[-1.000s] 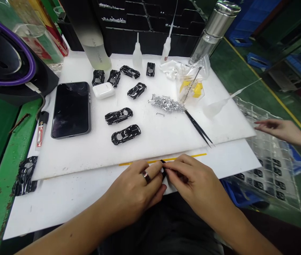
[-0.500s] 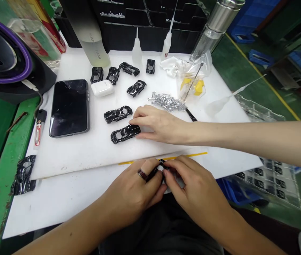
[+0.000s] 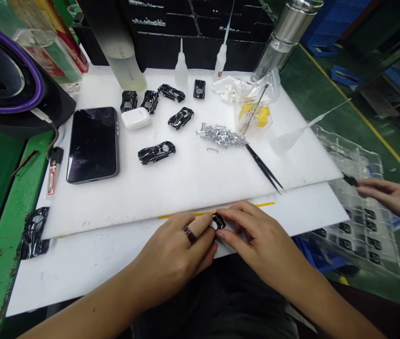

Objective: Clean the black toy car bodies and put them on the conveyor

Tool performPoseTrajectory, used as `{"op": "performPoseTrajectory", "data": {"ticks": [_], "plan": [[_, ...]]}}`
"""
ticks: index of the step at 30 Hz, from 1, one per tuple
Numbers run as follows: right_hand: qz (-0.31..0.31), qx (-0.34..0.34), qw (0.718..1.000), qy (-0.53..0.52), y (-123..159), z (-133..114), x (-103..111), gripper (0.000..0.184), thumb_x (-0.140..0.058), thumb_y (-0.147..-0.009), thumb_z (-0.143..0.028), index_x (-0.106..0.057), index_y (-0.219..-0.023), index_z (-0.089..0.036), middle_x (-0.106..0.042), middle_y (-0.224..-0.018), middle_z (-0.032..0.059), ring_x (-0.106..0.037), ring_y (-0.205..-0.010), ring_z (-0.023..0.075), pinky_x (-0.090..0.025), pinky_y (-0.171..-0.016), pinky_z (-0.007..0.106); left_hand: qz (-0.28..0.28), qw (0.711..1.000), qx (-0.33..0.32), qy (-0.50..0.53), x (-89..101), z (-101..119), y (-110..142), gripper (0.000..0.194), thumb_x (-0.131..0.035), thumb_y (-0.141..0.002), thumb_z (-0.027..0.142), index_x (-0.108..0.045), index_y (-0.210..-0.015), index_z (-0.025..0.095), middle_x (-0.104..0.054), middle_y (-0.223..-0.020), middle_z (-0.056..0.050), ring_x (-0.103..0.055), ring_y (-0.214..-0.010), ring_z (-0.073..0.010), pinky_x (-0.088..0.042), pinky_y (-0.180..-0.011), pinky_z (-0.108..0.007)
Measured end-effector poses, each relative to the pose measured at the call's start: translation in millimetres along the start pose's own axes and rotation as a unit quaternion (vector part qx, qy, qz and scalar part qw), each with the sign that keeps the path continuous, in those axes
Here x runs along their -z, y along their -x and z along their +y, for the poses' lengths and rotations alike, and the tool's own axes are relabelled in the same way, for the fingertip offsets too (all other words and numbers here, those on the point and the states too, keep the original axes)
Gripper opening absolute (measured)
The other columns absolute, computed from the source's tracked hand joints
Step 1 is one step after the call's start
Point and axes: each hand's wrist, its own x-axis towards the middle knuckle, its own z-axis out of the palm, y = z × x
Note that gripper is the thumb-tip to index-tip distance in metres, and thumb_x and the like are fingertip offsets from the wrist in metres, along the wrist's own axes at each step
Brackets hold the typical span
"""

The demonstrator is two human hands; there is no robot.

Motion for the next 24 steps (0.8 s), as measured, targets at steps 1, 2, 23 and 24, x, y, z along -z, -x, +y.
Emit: {"op": "performPoseTrajectory", "data": {"ticks": [1, 2, 23, 24], "plan": [[-0.004, 0.001, 1.000, -0.004, 0, 1, 0, 0.024, -0.062, -0.098, -0.026, -0.066, -0.121, -0.026, -0.065, -0.110, 0.0026, -0.064, -0.095, 0.0161, -0.054, -0.076, 0.027, -0.002, 1.000, 0.000, -0.003, -0.1, 0, 0, 0.021, -0.066, -0.091, 0.012, -0.067, -0.112, 0.009, -0.068, -0.119, -0.014, -0.065, -0.098, -0.0254, -0.060, -0.080, -0.041], [-0.007, 0.003, 1.000, -0.008, 1, 2, 1, 0.024, -0.062, -0.098, -0.025, -0.066, -0.122, -0.027, -0.065, -0.110, 0.0021, -0.064, -0.096, 0.0156, -0.054, -0.078, 0.027, -0.003, 1.000, -0.001, -0.005, 0.0, 0, 0, 0.022, -0.067, -0.091, 0.011, -0.067, -0.113, 0.009, -0.069, -0.119, -0.014, -0.064, -0.098, -0.0256, -0.060, -0.080, -0.041], [-0.024, 0.028, 0.999, 0.008, 12, 13, 1, 0.018, -0.068, -0.094, -0.026, -0.070, -0.113, -0.026, -0.063, -0.095, -0.0006, -0.063, -0.084, 0.0144, -0.053, -0.076, 0.030, -0.005, 0.999, -0.007, -0.047, 1.4, 0, 5, 0.035, -0.069, -0.090, 0.010, -0.063, -0.124, 0.006, -0.064, -0.121, -0.017, -0.059, -0.103, -0.0288, -0.055, -0.081, -0.044], [-0.016, 0.025, 0.999, 0.018, 9, 11, 2, 0.017, -0.069, -0.094, -0.026, -0.071, -0.111, -0.024, -0.063, -0.094, 0.0001, -0.063, -0.082, 0.0149, -0.054, -0.074, 0.030, -0.010, 0.999, -0.002, -0.047, 0.9, -1, 5, 0.037, -0.069, -0.090, 0.010, -0.062, -0.126, 0.006, -0.064, -0.119, -0.016, -0.058, -0.102, -0.0281, -0.056, -0.081, -0.044]]}}
